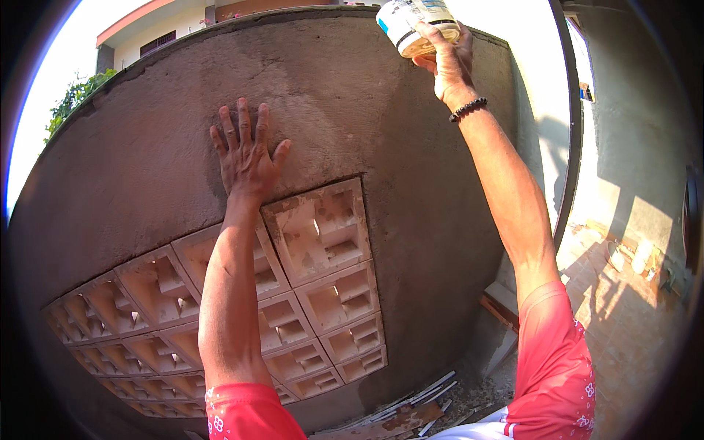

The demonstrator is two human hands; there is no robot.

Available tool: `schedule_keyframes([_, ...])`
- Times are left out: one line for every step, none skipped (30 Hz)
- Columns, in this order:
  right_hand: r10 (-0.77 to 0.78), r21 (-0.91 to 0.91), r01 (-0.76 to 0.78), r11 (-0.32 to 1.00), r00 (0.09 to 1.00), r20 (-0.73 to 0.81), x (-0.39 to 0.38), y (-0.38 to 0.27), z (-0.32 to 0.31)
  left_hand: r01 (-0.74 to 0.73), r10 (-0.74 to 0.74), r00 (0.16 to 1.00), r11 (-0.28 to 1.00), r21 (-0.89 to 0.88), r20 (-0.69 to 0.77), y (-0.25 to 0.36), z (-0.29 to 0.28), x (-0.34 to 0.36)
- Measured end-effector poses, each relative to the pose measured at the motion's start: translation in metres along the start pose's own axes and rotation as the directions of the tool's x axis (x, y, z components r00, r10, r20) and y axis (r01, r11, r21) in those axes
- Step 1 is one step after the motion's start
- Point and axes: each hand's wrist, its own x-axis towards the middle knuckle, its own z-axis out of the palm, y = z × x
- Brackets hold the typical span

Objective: The person scoops a white paste from a bucket into a small container and repeatedly applies it to a curved wall section above decorative tiles. They use their hand to spread the paste and frequently return to the bucket to refill the container.

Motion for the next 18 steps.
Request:
schedule_keyframes([-0.017,-0.078,0.018,0.997,1.0,0.012,0.016,0.003,0.005,-0.014,0.014,0.999,1.0,-0.005,-0.032,-0.002,-0.001,0.004])
schedule_keyframes([-0.017,-0.146,0.022,0.989,0.999,0.032,0.03,0.008,0.013,-0.023,0.023,0.999,1.0,0.003,-0.049,-0.009,-0.004,0.003])
schedule_keyframes([-0.044,-0.211,0.049,0.976,0.999,0.031,0.053,0.008,0.022,-0.031,0.031,0.997,1.0,-0.004,-0.071,-0.009,-0.004,0.003])
schedule_keyframes([-0.07,-0.282,0.077,0.956,0.997,0.035,0.067,0.007,0.03,-0.026,0.025,0.997,1.0,-0.012,-0.072,-0.006,0.002,0.003])
schedule_keyframes([-0.013,-0.296,0.02,0.955,1.0,0.027,0.066,0.0,0.036,-0.028,0.027,0.997,1.0,-0.006,-0.069,-0.005,0.004,0.002])
schedule_keyframes([0.035,-0.308,-0.028,0.951,0.999,0.017,0.064,-0.008,0.041,-0.03,0.03,0.997,1.0,0.0,-0.075,-0.005,0.003,0.003])
schedule_keyframes([-0.022,-0.29,-0.005,0.957,0.996,-0.09,0.078,0.004,0.042,-0.033,0.033,0.996,0.999,0.002,-0.084,-0.006,0.003,0.003])
schedule_keyframes([0.085,-0.356,-0.08,0.931,0.996,0.0,0.083,-0.002,0.037,-0.038,0.038,0.995,0.999,0.006,-0.096,-0.007,0.003,0.004])
schedule_keyframes([-0.024,-0.342,-0.014,0.94,0.994,-0.105,0.099,0.01,0.031,-0.041,0.04,0.993,0.999,-0.001,-0.114,-0.005,0.003,0.005])
schedule_keyframes([-0.132,-0.337,0.055,0.94,0.969,-0.209,0.113,0.021,0.026,-0.04,0.039,0.992,0.999,-0.006,-0.121,-0.003,0.003,0.007])
schedule_keyframes([-0.04,-0.259,-0.015,0.966,0.977,-0.208,0.109,0.022,0.025,-0.04,0.04,0.992,0.999,0.006,-0.118,-0.005,0.004,0.006])
schedule_keyframes([-0.053,-0.255,0.003,0.967,0.981,-0.188,0.104,0.024,0.024,-0.039,0.041,0.992,0.999,0.015,-0.116,-0.008,0.006,0.005])
schedule_keyframes([-0.066,-0.252,0.022,0.967,0.983,-0.169,0.097,0.026,0.022,-0.039,0.042,0.993,0.999,0.021,-0.113,-0.01,0.007,0.004])
schedule_keyframes([-0.086,-0.251,0.046,0.967,0.985,-0.149,0.092,0.027,0.018,-0.038,0.041,0.992,0.999,0.023,-0.115,-0.011,0.008,0.003])
schedule_keyframes([-0.1,-0.204,0.072,0.976,0.987,-0.129,0.084,0.027,0.014,-0.037,0.04,0.992,0.999,0.026,-0.117,-0.012,0.009,0.002])
schedule_keyframes([-0.115,-0.214,0.085,0.973,0.985,-0.13,0.079,0.03,0.009,-0.038,0.042,0.993,0.999,0.035,-0.112,-0.014,0.009,0.0])
schedule_keyframes([-0.006,-0.234,-0.018,0.972,0.995,-0.101,0.075,0.02,0.001,-0.039,0.043,0.992,0.999,0.036,-0.116,-0.012,0.009,0.001])
schedule_keyframes([0.109,-0.25,-0.124,0.96,0.991,-0.074,0.065,0.008,-0.004,-0.041,0.046,0.992,0.998,0.045,-0.116,-0.013,0.008,0.002])
